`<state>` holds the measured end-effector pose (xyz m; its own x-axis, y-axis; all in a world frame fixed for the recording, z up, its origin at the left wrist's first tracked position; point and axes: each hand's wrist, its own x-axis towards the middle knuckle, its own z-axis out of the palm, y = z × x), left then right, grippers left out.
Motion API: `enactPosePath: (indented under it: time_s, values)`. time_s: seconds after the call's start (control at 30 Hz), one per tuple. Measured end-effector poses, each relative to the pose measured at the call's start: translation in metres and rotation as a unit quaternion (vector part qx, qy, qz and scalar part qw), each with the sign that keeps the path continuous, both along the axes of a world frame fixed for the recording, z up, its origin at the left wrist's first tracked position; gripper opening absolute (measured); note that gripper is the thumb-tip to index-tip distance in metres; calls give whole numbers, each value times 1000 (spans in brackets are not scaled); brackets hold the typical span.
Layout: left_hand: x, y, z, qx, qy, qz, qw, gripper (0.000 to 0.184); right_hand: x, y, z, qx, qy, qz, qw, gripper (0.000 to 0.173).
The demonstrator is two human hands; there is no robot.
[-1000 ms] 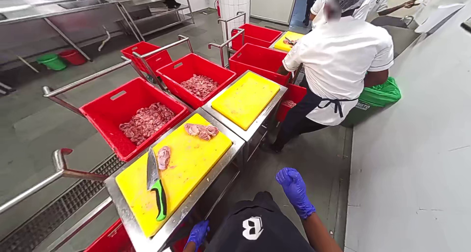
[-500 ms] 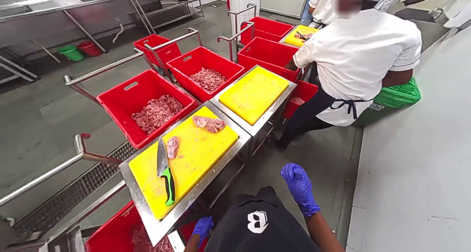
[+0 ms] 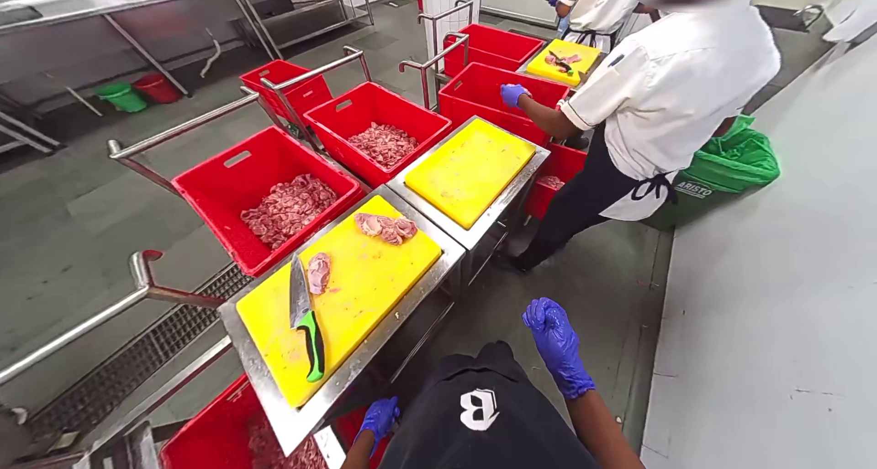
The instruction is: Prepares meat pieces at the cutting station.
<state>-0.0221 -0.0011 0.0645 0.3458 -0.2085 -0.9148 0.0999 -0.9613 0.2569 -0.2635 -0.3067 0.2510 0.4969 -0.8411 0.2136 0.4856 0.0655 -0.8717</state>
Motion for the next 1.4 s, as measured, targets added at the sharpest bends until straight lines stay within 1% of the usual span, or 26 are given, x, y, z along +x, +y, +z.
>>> enactPosePath:
  time_s: [0.17,0.27,0.4,0.43,0.47,0.5,0.53,0.6,0.77,0.93,1.2,1.4]
  values:
    - [-2,-3,6,-3,1,27,1000,46,0,0,0,2,4,-12,1000,45]
    - [-1,-4,11,-3,-4,-5,1000,48,0,0,-1,5,1,-14,1000,44]
    - [3,-1,0,-1,-5,-17,1000,49,0,4,-4,20,-12,6,1000,41]
    - [5,3,-10,-4,-3,-17,1000,49,-1,4,-6,22,-11,18,1000,40]
    - [9,9,-31,-8,-7,-21,1000,49,-1,5,-9,22,-6,32,999,39]
    - [13,18,-60,-11,-20,-28,999,50,-2,5,-12,20,0,49,999,39]
    - [16,24,-79,-11,-23,-31,999,50,-2,5,-15,16,11,66,998,40]
    - [17,29,-91,-13,-26,-32,999,50,-2,8,-16,18,39,97,994,41]
    - [15,31,-88,-15,-20,-38,999,51,-3,10,-15,18,74,154,985,42]
    - [12,33,-85,-4,-13,-8,1000,50,-1,11,-14,22,66,181,981,43]
    - [4,39,-84,-7,-14,-25,1000,51,2,14,-12,9,69,177,982,45]
    - [5,35,-82,-4,-15,-35,999,51,2,14,-9,7,78,168,983,44]
